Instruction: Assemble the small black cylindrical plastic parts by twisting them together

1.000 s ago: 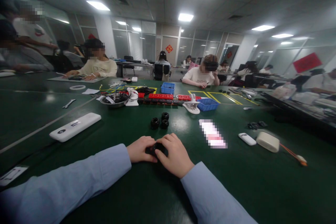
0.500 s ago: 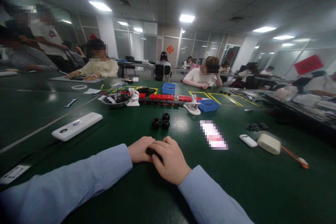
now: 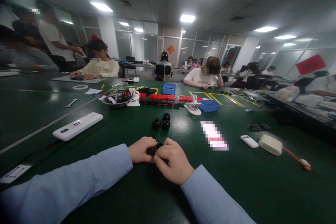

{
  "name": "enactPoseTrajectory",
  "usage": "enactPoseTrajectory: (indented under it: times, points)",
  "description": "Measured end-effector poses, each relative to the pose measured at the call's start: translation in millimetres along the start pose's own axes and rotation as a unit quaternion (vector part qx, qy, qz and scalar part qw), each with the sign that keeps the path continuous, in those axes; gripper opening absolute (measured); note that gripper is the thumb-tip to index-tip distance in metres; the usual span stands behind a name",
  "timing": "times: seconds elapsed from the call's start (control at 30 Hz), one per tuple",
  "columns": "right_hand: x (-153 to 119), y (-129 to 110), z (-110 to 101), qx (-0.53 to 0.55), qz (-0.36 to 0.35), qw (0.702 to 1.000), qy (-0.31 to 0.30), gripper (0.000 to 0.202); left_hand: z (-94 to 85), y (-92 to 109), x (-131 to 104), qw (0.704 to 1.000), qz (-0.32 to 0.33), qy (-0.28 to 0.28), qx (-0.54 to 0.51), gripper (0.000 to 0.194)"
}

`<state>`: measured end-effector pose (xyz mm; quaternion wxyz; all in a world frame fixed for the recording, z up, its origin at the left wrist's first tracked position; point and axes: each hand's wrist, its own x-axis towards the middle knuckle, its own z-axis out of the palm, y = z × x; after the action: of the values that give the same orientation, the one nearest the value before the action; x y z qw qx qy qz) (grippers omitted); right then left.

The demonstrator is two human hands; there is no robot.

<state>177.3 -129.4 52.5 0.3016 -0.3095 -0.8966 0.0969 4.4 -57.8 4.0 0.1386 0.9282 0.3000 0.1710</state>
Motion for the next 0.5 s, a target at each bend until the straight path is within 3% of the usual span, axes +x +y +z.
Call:
enactPoseTrajectory:
  times: [0.17,0.37,0.5]
  points:
    - [-3,13,-3,-0.023,0.033,0.999,0.01,0.041,-1.8,0,0,1.0,-0.01,-0.01,-0.006,0.039]
    - [-4,35,-2,-0.1,0.228,0.968,0.01,0.04,-2.4,0,0,1.0,-0.015,-0.021,-0.014,0.04]
    - [-4,40,-1,-0.088,0.268,0.959,0.007,0.034,-3.9,1,-1,0.999,-0.019,-0.025,-0.014,0.043]
